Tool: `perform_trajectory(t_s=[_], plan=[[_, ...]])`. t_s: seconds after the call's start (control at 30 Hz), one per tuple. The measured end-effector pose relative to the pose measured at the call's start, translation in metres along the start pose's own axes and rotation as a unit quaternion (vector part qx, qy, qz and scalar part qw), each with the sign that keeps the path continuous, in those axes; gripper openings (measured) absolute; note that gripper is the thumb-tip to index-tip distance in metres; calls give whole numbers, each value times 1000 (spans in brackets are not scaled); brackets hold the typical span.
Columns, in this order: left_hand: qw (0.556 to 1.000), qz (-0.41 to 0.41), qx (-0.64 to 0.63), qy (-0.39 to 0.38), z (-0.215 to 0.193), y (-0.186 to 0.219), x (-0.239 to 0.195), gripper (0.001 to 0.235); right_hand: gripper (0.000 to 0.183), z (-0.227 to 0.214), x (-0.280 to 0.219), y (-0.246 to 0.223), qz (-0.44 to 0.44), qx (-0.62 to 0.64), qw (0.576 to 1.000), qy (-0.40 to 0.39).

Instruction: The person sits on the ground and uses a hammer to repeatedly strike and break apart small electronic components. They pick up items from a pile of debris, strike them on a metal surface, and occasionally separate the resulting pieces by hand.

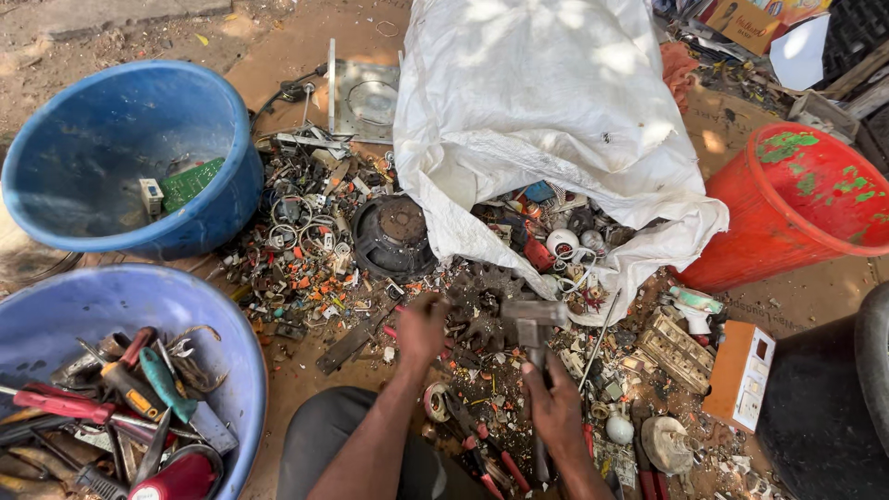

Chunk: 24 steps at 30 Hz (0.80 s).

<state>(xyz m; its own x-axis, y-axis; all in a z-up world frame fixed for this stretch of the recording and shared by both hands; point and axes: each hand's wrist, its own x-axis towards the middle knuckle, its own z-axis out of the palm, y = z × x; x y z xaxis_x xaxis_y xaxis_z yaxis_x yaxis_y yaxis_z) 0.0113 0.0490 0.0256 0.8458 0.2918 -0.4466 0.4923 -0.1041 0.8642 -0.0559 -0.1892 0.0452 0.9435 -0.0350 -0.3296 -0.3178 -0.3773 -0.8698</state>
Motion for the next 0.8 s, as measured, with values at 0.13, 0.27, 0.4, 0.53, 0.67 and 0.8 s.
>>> perform_trajectory(t_s=[0.13, 0.27, 0.4, 0.53, 0.67, 0.8], plan=[[944, 172, 266, -90, 35, 3, -9, 23, 30, -6, -27, 4, 83, 83, 993, -4], [852, 273, 444, -48, 67, -3, -13, 26, 30, 11, -46, 43, 294, 107, 949, -42], [906, 273, 316, -64, 70, -5, -17, 21, 31, 34, -51, 75, 317, 162, 929, -99], [934, 319, 138, -87, 55, 5, -45, 19, 34, 28, -44, 69, 257, 84, 952, -146], [934, 302, 133, -141, 47, 5, -81, 19, 44, -3, -41, 50, -35, -187, 982, -1], [917, 350, 116, -155, 51, -7, -121, 20, 43, -18, -40, 34, -193, 36, 980, 46]])
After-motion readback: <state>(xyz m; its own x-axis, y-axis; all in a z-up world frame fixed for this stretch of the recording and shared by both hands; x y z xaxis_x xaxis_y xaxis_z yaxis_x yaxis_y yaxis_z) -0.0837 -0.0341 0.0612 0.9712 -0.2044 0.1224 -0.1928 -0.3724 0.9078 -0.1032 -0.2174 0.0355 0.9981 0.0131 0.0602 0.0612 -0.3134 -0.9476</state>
